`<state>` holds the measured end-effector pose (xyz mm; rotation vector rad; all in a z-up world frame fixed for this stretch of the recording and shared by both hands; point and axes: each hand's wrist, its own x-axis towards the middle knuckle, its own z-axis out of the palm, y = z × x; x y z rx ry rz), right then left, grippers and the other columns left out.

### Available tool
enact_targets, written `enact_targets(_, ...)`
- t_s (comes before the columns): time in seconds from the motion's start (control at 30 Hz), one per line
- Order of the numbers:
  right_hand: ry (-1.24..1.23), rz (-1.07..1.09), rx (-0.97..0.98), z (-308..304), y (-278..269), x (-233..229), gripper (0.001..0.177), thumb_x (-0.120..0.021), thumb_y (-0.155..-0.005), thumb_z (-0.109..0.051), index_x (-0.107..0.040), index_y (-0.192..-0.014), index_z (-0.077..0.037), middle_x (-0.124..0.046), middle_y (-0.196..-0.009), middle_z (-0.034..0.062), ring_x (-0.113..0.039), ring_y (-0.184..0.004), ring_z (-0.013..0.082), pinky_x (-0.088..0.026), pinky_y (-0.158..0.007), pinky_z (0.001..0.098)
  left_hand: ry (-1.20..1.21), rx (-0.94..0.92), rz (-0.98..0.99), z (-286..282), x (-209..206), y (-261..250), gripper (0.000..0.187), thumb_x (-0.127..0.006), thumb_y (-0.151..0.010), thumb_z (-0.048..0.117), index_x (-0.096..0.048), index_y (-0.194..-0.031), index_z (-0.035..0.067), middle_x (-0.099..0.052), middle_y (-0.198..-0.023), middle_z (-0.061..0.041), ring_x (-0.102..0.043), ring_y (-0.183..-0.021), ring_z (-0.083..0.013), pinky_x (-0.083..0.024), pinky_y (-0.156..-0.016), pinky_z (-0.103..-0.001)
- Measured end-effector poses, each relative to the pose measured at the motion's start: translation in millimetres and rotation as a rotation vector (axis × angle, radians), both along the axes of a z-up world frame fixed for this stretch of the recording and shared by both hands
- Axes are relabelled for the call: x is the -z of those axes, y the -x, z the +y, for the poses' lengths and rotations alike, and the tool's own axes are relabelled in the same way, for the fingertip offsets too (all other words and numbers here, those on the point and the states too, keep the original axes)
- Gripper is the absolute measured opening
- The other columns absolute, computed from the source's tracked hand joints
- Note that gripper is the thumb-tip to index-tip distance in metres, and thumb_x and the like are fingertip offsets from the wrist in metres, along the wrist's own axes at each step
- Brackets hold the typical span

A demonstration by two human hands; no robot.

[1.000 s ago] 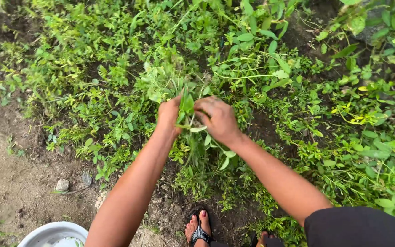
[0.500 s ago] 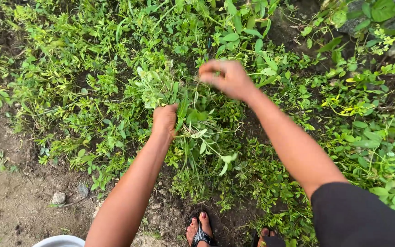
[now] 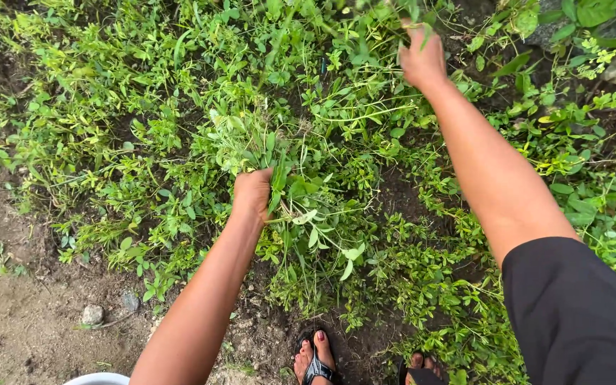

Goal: Harvesting green leafy vegetables or herbs from a garden bed by hand.

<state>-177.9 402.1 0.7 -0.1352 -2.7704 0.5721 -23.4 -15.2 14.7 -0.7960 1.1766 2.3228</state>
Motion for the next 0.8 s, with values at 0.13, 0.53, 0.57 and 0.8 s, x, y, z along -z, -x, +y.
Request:
enact_targets(0.13, 0.0, 0.154, -0.079, -1.4, -0.8, -6.4, 0.04, -0.082, -0.09, -0.014, -0.07, -0.127, -0.003, -0.071, -0.115, 0.0213, -0.066, -0.108, 0.0361, -0.049, -0.096, 0.0497, 0.001, 0.004, 0.035, -1.1, -0.7, -1.7, 0.016, -0.067, -0.082, -0.009, -0.066, -0.096, -0.017, -0.072, -0.08, -0.021, -0.071, -0.058, -0.0281, -0.062, -0.051, -0.042)
enact_targets(0.53, 0.233, 0.128, 0.057, -69.2, -39.7, -60.3, 0.025, -0.066, -0.108, -0.026, -0.07, -0.094, -0.006, -0.066, -0.074, 0.0153, -0.062, -0.067, 0.0278, -0.043, -0.064, 0.0435, -0.01, 0.03, 0.005, 0.2, -11.1, -6.2, 0.019, -0.072, -0.081, -0.01, -0.065, -0.095, -0.02, -0.071, -0.078, -0.023, -0.071, -0.059, -0.0283, -0.063, -0.052, -0.041)
enact_targets(0.57, 0.278, 0.258, 0.007, -62.7, -37.7, -57.7, 0.019, -0.065, -0.105, -0.019, -0.072, -0.091, -0.008, -0.071, -0.08, 0.0102, -0.066, -0.073, 0.0215, -0.049, -0.067, 0.0375, 0.001, 0.024, 0.002, 0.1, -11.8, -5.6, 0.019, -0.071, -0.081, -0.009, -0.066, -0.096, -0.02, -0.072, -0.079, -0.023, -0.072, -0.059, -0.0281, -0.063, -0.053, -0.041)
enact_targets(0.8, 0.687, 0.564, -0.082, 43.8, -53.5, -85.8, 0.014, -0.064, -0.1, 0.0, -0.076, -0.093, -0.003, -0.072, -0.085, 0.0046, -0.067, -0.076, 0.0116, -0.055, -0.071, 0.027, -0.007, 0.054, -0.029, -1.3, -23.5, -10.6, 0.02, -0.071, -0.081, -0.009, -0.068, -0.097, -0.02, -0.071, -0.079, -0.022, -0.07, -0.057, -0.0253, -0.062, -0.052, -0.039)
